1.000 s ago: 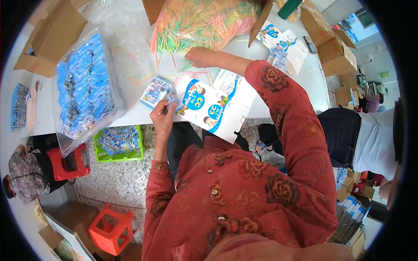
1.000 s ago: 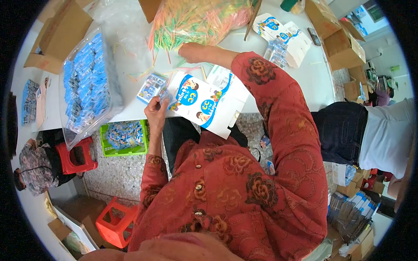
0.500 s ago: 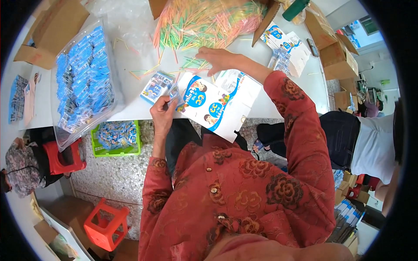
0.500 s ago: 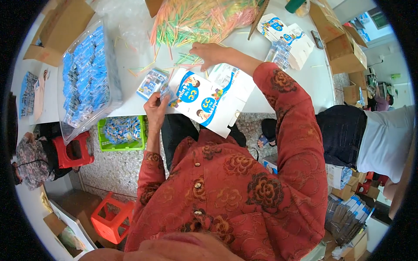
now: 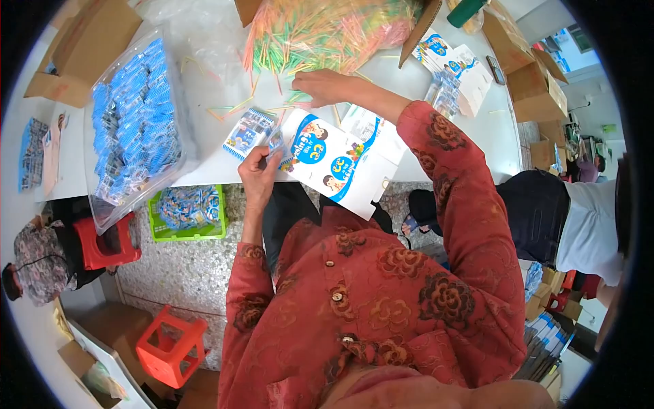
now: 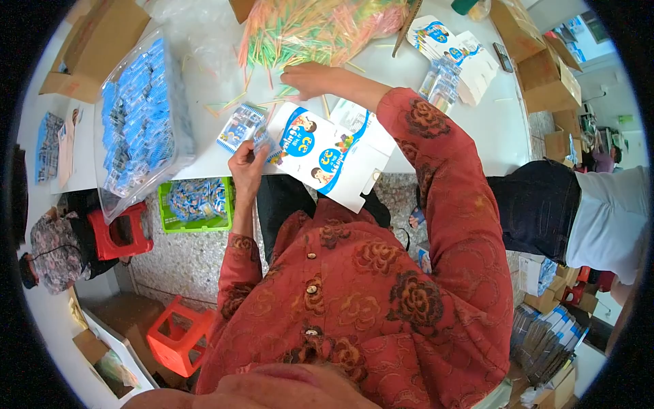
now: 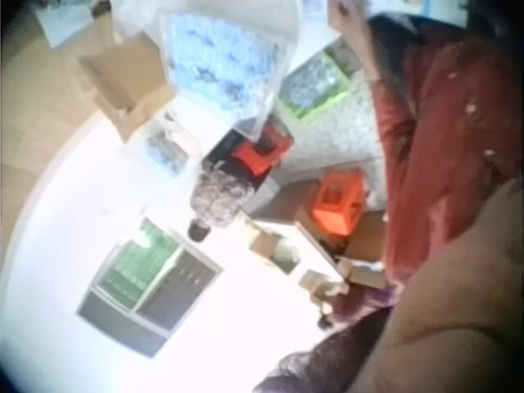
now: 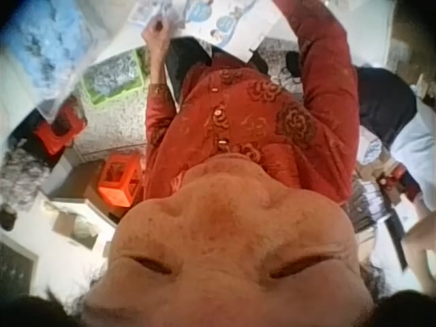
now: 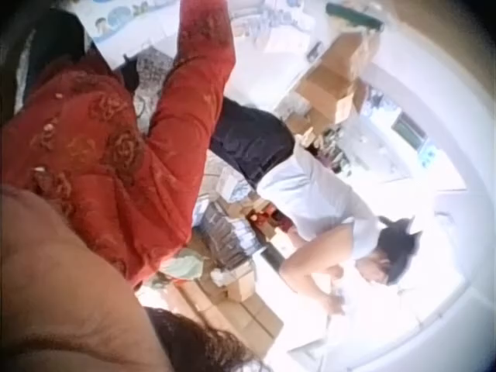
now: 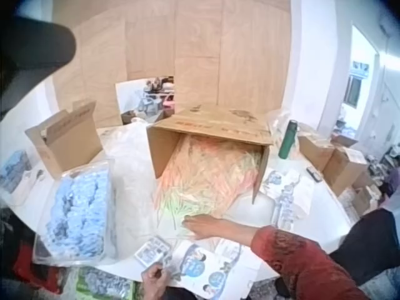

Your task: Packaging small product components and instructional sheets into plastic bags.

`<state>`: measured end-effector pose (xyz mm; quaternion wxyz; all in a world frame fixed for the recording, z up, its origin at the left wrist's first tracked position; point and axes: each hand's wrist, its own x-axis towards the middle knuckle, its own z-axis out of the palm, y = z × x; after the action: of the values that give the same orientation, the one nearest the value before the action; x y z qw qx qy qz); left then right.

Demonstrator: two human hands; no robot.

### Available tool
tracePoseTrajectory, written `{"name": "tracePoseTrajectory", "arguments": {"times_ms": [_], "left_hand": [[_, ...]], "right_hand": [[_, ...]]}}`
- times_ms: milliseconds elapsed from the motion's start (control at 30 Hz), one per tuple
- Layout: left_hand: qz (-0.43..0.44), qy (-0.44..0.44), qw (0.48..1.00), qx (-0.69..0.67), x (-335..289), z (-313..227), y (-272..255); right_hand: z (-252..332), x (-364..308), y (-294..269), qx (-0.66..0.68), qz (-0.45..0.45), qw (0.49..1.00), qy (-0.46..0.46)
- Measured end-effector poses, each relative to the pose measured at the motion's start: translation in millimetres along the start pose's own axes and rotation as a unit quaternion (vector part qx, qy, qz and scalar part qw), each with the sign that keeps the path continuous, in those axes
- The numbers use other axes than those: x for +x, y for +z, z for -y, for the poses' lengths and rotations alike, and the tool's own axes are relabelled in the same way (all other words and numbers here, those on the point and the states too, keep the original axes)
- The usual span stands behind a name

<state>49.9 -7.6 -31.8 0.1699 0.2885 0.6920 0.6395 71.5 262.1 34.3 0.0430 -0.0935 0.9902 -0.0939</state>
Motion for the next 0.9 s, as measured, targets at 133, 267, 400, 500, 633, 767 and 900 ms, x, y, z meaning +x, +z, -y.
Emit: {"name": "tracePoseTrajectory", "arguments": {"times_ms": [133, 267, 400, 500, 633, 767, 900], "left_hand": [[-0.002, 0.003, 1.000, -0.012, 0, -5, 2], [0.005, -0.008, 1.000, -0.008, 0, -5, 1], [0.004, -0.011, 1.000, -0.012, -1, -3, 0], [0.001, -0.004, 1.000, -0.023, -1, -1, 1], [0.004, -0.005, 1.000, -0.006, 1, -3, 1], [-0.019, 0.010, 1.000, 0.008, 1, -5, 2], [-0.032, 0.001, 0.999, 0.018, 3, -4, 2]], "right_hand": [[7, 13, 1, -0.068, 0.025, 0.997, -0.009], [17, 16, 8, -0.096, 0.027, 0.995, -0.011], [28, 12, 11, -0.109, -0.008, 0.992, -0.063], [38, 8, 9, -0.096, 0.009, 0.995, -0.013], [30, -1, 18, -0.094, -0.035, 0.995, 0.010], [28, -6, 24, -0.095, -0.062, 0.993, 0.027], [25, -11, 24, -0.071, -0.132, 0.989, 0.019]]}}
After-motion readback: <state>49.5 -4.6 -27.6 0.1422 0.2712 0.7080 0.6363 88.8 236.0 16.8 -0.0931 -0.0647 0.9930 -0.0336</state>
